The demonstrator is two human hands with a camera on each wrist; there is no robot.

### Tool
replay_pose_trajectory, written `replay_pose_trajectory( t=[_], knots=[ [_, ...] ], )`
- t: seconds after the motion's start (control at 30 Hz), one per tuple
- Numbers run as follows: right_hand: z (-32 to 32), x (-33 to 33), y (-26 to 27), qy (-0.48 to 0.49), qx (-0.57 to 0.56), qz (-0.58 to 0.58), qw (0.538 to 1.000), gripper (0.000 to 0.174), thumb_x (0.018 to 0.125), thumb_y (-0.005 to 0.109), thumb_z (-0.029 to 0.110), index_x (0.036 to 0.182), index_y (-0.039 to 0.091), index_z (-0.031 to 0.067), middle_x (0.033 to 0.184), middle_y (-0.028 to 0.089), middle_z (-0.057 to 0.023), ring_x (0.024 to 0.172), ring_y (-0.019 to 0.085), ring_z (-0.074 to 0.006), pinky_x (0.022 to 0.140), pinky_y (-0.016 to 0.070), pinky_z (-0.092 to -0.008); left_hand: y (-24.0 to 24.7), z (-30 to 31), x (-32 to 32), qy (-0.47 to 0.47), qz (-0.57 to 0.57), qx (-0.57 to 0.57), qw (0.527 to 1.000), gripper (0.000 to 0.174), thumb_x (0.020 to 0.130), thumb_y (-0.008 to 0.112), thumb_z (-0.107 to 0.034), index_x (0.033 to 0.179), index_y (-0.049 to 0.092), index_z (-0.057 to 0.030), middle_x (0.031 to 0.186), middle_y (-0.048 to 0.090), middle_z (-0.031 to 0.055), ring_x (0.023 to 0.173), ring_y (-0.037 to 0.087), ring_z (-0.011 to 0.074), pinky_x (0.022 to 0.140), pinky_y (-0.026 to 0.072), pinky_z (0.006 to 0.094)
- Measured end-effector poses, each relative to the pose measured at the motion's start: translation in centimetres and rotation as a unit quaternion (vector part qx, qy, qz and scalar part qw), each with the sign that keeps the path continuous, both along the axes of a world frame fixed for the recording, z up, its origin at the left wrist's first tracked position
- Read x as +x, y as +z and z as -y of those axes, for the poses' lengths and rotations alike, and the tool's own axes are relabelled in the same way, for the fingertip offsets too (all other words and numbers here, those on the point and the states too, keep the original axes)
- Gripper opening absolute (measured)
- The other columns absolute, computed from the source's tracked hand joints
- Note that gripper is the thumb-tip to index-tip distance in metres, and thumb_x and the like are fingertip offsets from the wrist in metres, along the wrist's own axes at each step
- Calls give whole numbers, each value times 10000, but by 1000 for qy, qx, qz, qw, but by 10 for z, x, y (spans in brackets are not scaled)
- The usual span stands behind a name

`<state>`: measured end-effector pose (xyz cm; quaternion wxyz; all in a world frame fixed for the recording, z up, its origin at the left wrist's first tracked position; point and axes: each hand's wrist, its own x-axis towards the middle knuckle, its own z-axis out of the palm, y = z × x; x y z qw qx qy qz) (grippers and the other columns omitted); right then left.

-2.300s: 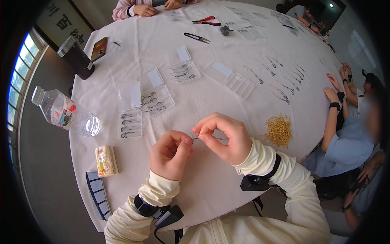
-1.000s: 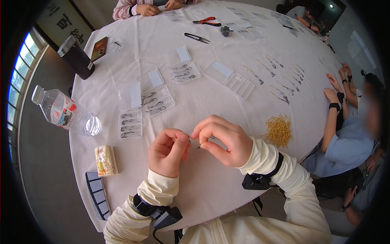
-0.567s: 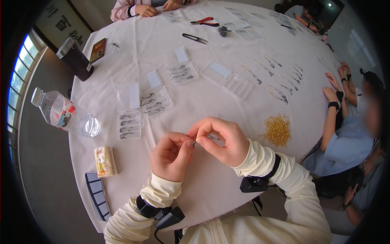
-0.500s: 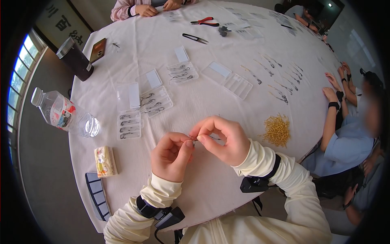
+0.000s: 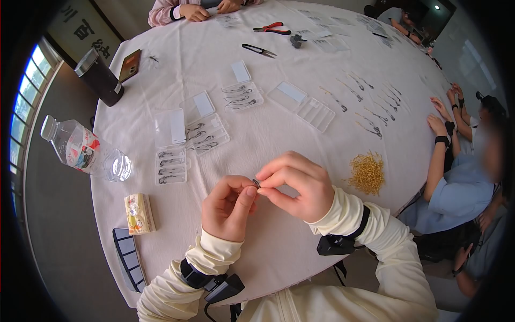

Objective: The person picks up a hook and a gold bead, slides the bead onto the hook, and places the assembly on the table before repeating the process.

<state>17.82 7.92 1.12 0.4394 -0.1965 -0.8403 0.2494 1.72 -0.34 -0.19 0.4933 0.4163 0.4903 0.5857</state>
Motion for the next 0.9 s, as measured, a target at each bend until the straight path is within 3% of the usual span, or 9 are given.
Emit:
replay_pose_trajectory(
  t=[0.3, 0.63, 0.8, 0.87, 0.9],
  knots=[
    [0, 1, 1, -10, 36, 1, 999, 186, 731, 776, 20, 806, 610, 60, 872, 638, -36, 738, 602, -222, 659, 498, -327, -1, 1, -2, -11, -67, 34, 997, 57, 962, 592, -41, 971, 583, 15, 849, 614, 36, 694, 543, 75, 627, 452, 209],
    [-5, 6, 0, -6, -50, -8, 999, 209, 721, 812, 48, 765, 609, 56, 830, 644, -41, 710, 609, -197, 616, 483, -291, -3, 1, -6, -30, -162, 71, 984, 68, 947, 616, -41, 967, 583, 15, 838, 608, 37, 712, 557, 81, 631, 465, 229],
    [-7, 9, 0, 8, -115, -8, 993, 187, 796, 783, 77, 817, 600, 52, 790, 621, -27, 667, 560, -129, 593, 460, -246, 2, 1, -5, -62, -8, 4, 998, 91, 971, 598, -121, 983, 583, -31, 824, 587, 26, 701, 539, 83, 633, 452, 228],
    [-6, 11, -10, 18, -278, -72, 958, 134, 883, 708, 108, 874, 594, 38, 782, 606, -10, 664, 521, -77, 603, 443, -218, 0, -1, -5, -54, 37, -8, 998, 92, 975, 595, -128, 990, 582, -38, 833, 583, 24, 704, 531, 85, 630, 445, 229],
    [-6, 13, -6, 19, -277, -72, 958, 134, 883, 708, 108, 874, 594, 38, 782, 606, -10, 664, 521, -77, 603, 443, -218, -1, -2, -5, -45, 82, -20, 995, 94, 978, 591, -135, 998, 581, -44, 842, 580, 22, 706, 524, 88, 626, 437, 231]
  ],
)
